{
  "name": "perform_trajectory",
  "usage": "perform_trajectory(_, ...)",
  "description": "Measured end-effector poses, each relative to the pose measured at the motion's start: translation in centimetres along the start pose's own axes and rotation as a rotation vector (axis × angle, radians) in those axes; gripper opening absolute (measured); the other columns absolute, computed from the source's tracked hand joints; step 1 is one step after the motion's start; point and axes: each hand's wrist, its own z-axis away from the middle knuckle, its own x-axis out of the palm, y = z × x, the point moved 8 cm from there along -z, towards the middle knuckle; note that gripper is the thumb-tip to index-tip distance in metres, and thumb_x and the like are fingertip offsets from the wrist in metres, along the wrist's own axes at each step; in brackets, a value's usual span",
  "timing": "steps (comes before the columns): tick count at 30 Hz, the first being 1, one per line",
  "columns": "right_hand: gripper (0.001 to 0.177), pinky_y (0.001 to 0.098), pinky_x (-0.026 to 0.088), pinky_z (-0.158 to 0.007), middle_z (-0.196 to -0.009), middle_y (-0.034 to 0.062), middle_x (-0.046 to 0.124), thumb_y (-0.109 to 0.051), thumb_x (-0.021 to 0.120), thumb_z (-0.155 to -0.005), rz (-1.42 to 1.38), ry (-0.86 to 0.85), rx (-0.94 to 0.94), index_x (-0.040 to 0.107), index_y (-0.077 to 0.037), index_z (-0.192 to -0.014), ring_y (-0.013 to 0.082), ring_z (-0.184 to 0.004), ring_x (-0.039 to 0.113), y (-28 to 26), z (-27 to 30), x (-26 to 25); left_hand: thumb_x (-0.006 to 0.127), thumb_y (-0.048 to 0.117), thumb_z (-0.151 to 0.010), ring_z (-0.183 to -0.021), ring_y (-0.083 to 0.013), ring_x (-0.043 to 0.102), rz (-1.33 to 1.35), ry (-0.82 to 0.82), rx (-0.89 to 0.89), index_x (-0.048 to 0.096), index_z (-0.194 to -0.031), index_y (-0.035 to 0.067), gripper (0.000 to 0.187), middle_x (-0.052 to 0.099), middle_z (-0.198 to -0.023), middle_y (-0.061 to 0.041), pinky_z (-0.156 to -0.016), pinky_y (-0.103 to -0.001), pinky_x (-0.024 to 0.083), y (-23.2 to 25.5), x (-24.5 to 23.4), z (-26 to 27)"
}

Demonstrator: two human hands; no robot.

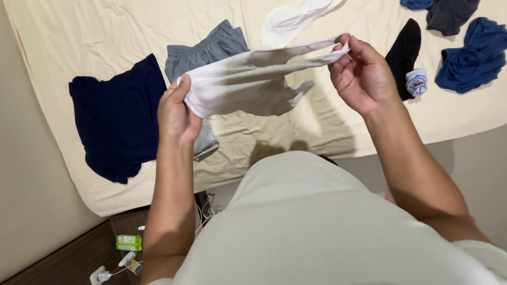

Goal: Folding various items of laundry, such as underwear, shorts, and shirts, on the surface of a bed.

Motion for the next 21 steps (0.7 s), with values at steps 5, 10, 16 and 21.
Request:
perform_trajectory(5,0.033,0.0281,0.053,-0.092,-0.111,0.0042,0.068,-0.025,0.056,-0.115,-0.008,-0.178,0.016,0.062,-0.020,-0.147,0.0147,-0.101,0.065,0.1,1.6,4.5,0.053,0.014,-0.108,-0.103,-0.0250,0.073,0.049,-0.093,-0.006,0.062,-0.117,-0.008,0.025,0.073,-0.112,-0.018,-0.098,-0.039,0.058,-0.2,0.8,0.2)
perform_trajectory(10,0.038,0.0316,0.051,-0.102,-0.122,0.0001,0.069,-0.032,0.060,-0.106,0.215,-0.064,-0.125,0.058,-0.023,-0.143,0.0145,-0.114,0.066,-0.6,2.6,6.2,0.053,0.012,-0.109,-0.108,-0.0250,0.072,0.037,-0.145,-0.050,0.061,-0.121,-0.006,0.023,0.072,-0.116,-0.018,-0.102,-0.040,0.057,-0.7,0.8,1.0)
perform_trajectory(16,0.022,0.0305,0.053,-0.107,-0.111,0.0026,0.068,-0.027,0.065,-0.114,0.200,-0.128,-0.231,0.062,-0.010,-0.128,0.0124,-0.102,0.064,-1.2,2.0,5.2,0.051,0.013,-0.108,-0.108,-0.0254,0.073,0.052,-0.117,-0.097,0.061,-0.123,-0.006,0.026,0.072,-0.119,-0.019,-0.102,-0.040,0.057,-1.7,-0.2,1.9)
perform_trajectory(21,0.014,0.0305,0.054,-0.092,-0.103,0.0032,0.067,-0.024,0.064,-0.114,0.329,-0.072,-0.279,0.062,-0.011,-0.117,0.0134,-0.096,0.066,-1.7,2.1,5.4,0.051,0.012,-0.109,-0.108,-0.0261,0.073,0.112,-0.123,-0.079,0.062,-0.121,-0.005,0.024,0.072,-0.118,-0.019,-0.101,-0.041,0.057,-1.8,-0.7,2.1)
